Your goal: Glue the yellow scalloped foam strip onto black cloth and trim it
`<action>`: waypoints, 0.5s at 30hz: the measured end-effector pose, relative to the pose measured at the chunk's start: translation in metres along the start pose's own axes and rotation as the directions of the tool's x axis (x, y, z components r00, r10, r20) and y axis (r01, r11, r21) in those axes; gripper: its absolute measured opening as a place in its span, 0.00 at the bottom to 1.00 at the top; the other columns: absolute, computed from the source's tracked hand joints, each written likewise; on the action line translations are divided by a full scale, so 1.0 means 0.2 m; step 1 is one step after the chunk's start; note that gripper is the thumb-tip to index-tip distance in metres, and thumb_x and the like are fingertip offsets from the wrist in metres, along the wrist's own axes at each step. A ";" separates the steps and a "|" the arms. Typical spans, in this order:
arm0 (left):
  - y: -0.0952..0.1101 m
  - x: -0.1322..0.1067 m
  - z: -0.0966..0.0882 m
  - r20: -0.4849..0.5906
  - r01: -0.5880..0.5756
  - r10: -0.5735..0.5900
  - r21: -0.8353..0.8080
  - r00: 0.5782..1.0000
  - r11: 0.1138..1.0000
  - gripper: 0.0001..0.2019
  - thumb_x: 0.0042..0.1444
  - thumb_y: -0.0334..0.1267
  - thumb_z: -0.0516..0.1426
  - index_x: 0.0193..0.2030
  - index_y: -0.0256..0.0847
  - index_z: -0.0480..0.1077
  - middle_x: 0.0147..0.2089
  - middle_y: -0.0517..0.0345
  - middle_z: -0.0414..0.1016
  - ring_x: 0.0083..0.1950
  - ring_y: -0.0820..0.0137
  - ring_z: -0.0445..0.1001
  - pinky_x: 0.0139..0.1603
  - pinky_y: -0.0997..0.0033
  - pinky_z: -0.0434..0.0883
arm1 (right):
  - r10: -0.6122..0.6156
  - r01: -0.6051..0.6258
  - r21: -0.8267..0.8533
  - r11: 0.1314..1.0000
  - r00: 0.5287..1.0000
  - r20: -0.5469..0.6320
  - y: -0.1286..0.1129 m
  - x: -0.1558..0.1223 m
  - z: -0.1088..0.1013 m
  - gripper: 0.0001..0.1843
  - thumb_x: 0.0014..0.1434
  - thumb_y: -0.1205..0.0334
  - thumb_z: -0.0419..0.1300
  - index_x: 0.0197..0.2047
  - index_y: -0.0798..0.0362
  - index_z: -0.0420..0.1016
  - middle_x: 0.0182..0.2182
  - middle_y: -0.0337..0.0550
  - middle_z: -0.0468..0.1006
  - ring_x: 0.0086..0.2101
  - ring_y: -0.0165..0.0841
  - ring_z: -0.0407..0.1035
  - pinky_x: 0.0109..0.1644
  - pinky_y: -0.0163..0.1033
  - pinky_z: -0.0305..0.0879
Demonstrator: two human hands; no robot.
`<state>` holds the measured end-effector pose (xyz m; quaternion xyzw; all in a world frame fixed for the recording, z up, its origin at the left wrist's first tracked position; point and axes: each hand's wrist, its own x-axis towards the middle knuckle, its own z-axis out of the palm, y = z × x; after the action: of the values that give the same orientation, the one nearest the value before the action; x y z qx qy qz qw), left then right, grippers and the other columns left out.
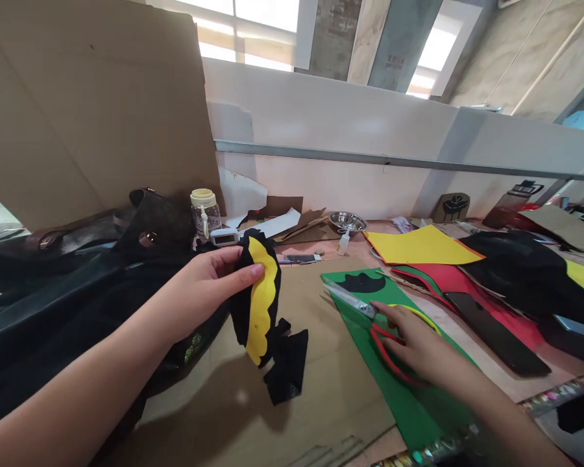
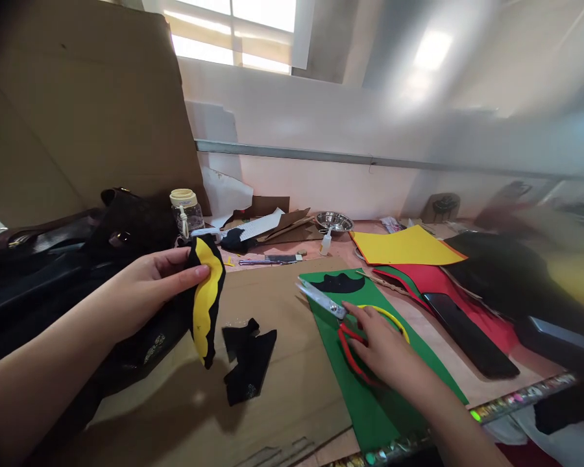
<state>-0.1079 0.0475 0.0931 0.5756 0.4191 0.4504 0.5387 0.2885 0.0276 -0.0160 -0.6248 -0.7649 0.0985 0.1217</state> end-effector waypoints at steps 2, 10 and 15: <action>0.01 0.01 -0.04 -0.062 0.005 -0.006 -0.006 0.998 1.000 0.21 0.50 0.53 0.73 0.47 0.45 0.82 0.43 0.57 0.87 0.50 0.59 0.85 0.49 0.71 0.82 | -0.020 0.021 -0.034 0.999 1.000 0.015 0.01 0.00 0.01 0.30 0.63 0.61 0.56 0.68 0.56 0.72 0.51 0.60 0.78 0.49 0.50 0.76 0.55 0.54 0.73; 0.10 0.00 -0.12 -0.194 -0.015 -0.011 -0.130 0.981 0.991 0.16 0.46 0.46 0.75 0.40 0.45 0.82 0.39 0.59 0.87 0.37 0.65 0.86 0.40 0.73 0.84 | -0.315 0.309 0.062 0.949 0.918 0.241 -0.49 0.06 -0.09 0.43 0.61 0.54 0.70 0.75 0.44 0.60 0.73 0.55 0.59 0.67 0.54 0.61 0.68 0.56 0.64; 0.12 -0.01 -0.11 -0.211 -0.040 0.006 -0.154 0.977 0.987 0.20 0.39 0.47 0.78 0.38 0.44 0.83 0.35 0.59 0.87 0.36 0.64 0.86 0.37 0.76 0.83 | -0.600 0.519 0.312 0.796 0.746 0.289 -0.73 0.22 0.11 0.42 0.56 0.51 0.76 0.70 0.48 0.70 0.66 0.61 0.69 0.62 0.59 0.67 0.64 0.60 0.66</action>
<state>-0.1302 0.0496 0.1169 0.4851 0.4301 0.5467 0.5300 0.1377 0.0421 0.0099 -0.3178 -0.9110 0.2551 0.0634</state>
